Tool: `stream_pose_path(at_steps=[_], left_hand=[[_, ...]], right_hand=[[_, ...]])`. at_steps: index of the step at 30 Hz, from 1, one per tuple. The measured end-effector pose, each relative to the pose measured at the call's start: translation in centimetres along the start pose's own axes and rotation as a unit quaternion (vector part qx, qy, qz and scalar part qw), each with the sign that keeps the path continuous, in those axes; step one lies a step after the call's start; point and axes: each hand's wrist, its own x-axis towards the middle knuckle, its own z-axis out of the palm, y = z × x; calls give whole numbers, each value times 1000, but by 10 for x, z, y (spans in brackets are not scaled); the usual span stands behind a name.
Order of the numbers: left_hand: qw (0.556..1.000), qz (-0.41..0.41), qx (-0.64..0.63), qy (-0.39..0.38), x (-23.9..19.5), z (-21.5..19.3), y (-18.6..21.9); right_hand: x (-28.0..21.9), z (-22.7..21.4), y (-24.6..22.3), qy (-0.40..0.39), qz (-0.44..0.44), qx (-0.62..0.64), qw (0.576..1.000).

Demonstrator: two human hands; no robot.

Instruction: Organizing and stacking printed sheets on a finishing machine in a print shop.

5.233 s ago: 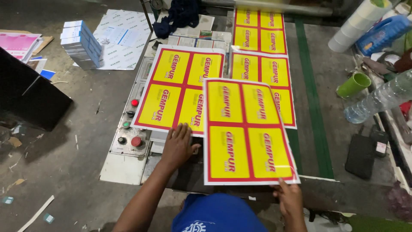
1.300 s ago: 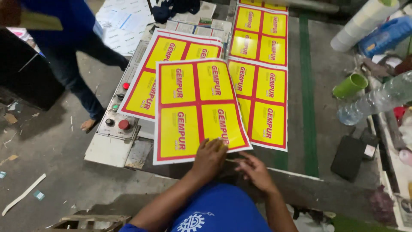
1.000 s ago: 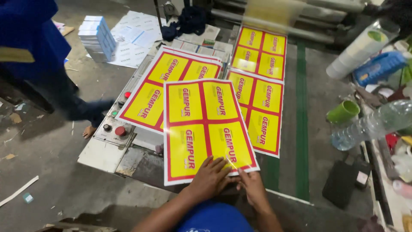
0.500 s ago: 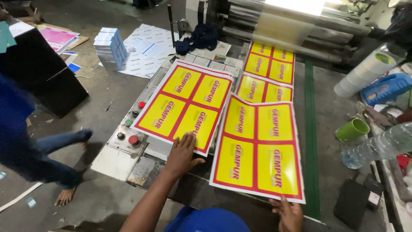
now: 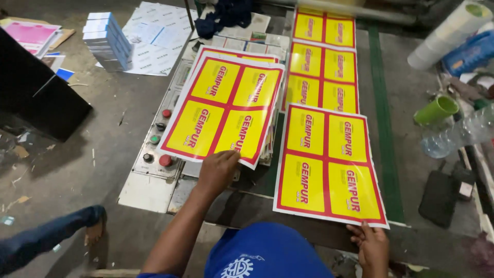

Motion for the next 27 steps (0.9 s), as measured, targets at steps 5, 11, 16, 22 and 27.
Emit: stream_pose_path(at_steps=[5,11,16,22,27], left_hand=[[1000,-12,-21,0,3,-8,0],[999,28,-16,-38,-3,-13,3],[994,-57,-25,86,-3,-12,9],[986,-94,-37,132,7,-8,16],[982,-92,-42,160,19,-20,24]], right_hand=[[-14,7,-1,24,7,-5,1000],[-19,12,3,17,14,7,1000],[-2,27,4,4,17,-10,1000],[37,65,-23,-31,-7,-8,999],[60,84,-40,-30,8,8,999]])
